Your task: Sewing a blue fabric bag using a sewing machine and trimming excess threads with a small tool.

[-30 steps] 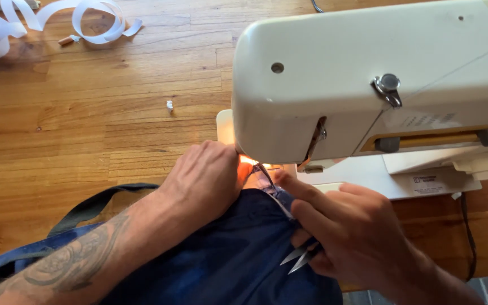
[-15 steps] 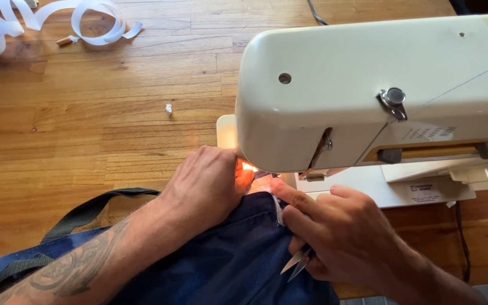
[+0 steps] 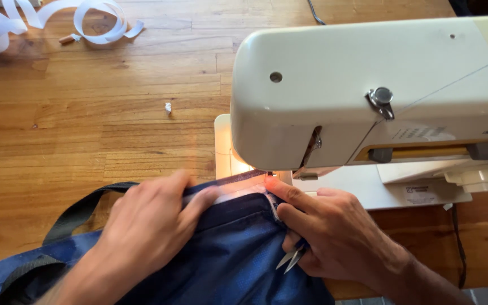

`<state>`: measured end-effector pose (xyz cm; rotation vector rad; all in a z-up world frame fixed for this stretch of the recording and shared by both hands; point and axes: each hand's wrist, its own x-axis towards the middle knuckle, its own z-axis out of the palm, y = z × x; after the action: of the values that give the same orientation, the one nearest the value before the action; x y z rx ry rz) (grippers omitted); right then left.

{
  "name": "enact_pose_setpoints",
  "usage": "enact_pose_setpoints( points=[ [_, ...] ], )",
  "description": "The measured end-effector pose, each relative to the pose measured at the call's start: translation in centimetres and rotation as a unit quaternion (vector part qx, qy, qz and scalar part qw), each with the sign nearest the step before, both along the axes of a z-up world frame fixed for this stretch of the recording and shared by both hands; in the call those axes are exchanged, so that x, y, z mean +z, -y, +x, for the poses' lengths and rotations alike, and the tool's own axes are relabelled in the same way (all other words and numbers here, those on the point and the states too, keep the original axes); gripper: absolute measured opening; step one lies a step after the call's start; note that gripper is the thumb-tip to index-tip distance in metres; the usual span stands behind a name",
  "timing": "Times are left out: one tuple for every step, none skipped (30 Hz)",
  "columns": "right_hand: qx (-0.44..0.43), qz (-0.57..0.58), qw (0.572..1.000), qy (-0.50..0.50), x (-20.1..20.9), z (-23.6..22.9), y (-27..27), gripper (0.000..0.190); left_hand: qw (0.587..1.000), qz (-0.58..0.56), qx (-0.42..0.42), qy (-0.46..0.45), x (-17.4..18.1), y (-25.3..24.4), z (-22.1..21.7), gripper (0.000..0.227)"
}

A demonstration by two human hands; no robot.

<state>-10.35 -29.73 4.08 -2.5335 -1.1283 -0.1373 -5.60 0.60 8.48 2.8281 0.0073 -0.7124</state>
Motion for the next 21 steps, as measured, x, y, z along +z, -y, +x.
enact_pose_setpoints(
  points=[
    [-0.001, -0.004, 1.000, 0.003, 0.0, -0.1, 0.0, 0.060, 1.000, 0.001, 0.024, 0.004, -0.5, -1.0, -0.8, 0.053],
    [-0.002, -0.008, 1.000, 0.006, 0.0, -0.2, -0.1, 0.061, 0.999, 0.003, 0.049, 0.009, -1.0, -1.9, -1.7, 0.050],
    [-0.004, -0.007, 1.000, 0.005, 0.0, -0.4, -0.3, 0.061, 0.999, 0.003, 0.047, 0.008, -2.3, -2.5, -2.1, 0.050],
    [-0.005, 0.000, 1.000, 0.010, 0.0, -0.7, -0.5, 0.054, 0.995, -0.054, 0.007, 0.086, -3.5, -3.1, -2.6, 0.046],
    [-0.004, 0.007, 1.000, 0.018, 0.2, -0.7, -0.9, 0.048, 0.979, -0.109, -0.028, 0.168, -4.7, -3.8, -3.0, 0.051],
    [-0.002, 0.007, 1.000, 0.021, 0.6, -0.6, -1.2, 0.048, 0.979, -0.109, -0.027, 0.171, -3.9, -3.7, -2.5, 0.051],
    [0.008, 0.027, 1.000, -0.003, 0.9, -0.8, -1.5, 0.051, 0.980, -0.077, -0.058, 0.176, -3.2, -3.7, -2.2, 0.049],
    [0.018, 0.046, 0.998, -0.027, 1.2, -0.9, -1.8, 0.053, 0.978, -0.045, -0.089, 0.181, -2.6, -3.5, -1.7, 0.047],
    [0.014, 0.046, 0.998, -0.026, 1.5, -0.7, -1.9, 0.053, 0.978, -0.045, -0.093, 0.182, -1.6, -3.2, -0.9, 0.047],
    [0.009, 0.063, 0.997, -0.039, 1.8, -0.6, -2.0, 0.050, 0.975, -0.036, -0.115, 0.186, -0.7, -2.9, -0.1, 0.048],
    [0.005, 0.078, 0.995, -0.054, 2.0, -0.5, -2.1, 0.046, 0.972, -0.029, -0.137, 0.189, 0.1, -2.6, 0.5, 0.048],
    [0.001, 0.078, 0.996, -0.054, 1.7, -0.7, -1.9, 0.046, 0.972, -0.030, -0.140, 0.188, 1.1, -1.8, 1.0, 0.048],
    [-0.009, 0.078, 0.995, -0.060, 1.5, -0.6, -1.6, 0.032, 0.974, 0.013, -0.146, 0.175, 2.4, -1.0, 1.8, 0.051],
    [-0.019, 0.079, 0.995, -0.065, 1.3, -0.5, -1.4, 0.020, 0.973, 0.057, -0.150, 0.163, 3.7, -0.2, 2.6, 0.053],
    [-0.023, 0.081, 0.994, -0.064, 1.6, -0.5, -1.5, 0.020, 0.973, 0.057, -0.155, 0.163, 3.4, 0.5, 3.3, 0.053],
    [-0.031, 0.070, 0.995, -0.061, 1.9, -0.6, -1.7, 0.031, 0.969, 0.076, -0.184, 0.144, 3.1, 1.2, 4.1, 0.051],
    [-0.033, 0.057, 0.996, -0.060, 2.2, -0.6, -1.9, 0.043, 0.966, 0.093, -0.207, 0.123, 2.6, 1.6, 4.6, 0.051],
    [-0.031, 0.056, 0.996, -0.062, 2.1, -0.9, -1.9, 0.043, 0.967, 0.093, -0.206, 0.121, 1.2, 1.1, 4.5, 0.051],
    [-0.030, 0.041, 0.997, -0.059, 2.3, -0.9, -1.8, 0.041, 0.969, 0.069, -0.202, 0.127, 0.0, 0.9, 5.0, 0.044],
    [-0.029, 0.027, 0.998, -0.056, 2.4, -0.7, -1.5, 0.039, 0.970, 0.045, -0.197, 0.132, -1.3, 0.8, 5.7, 0.041],
    [-0.034, 0.025, 0.998, -0.055, 2.3, -0.5, -1.3, 0.039, 0.969, 0.043, -0.203, 0.133, -1.2, 1.1, 5.5, 0.041]
  ],
)
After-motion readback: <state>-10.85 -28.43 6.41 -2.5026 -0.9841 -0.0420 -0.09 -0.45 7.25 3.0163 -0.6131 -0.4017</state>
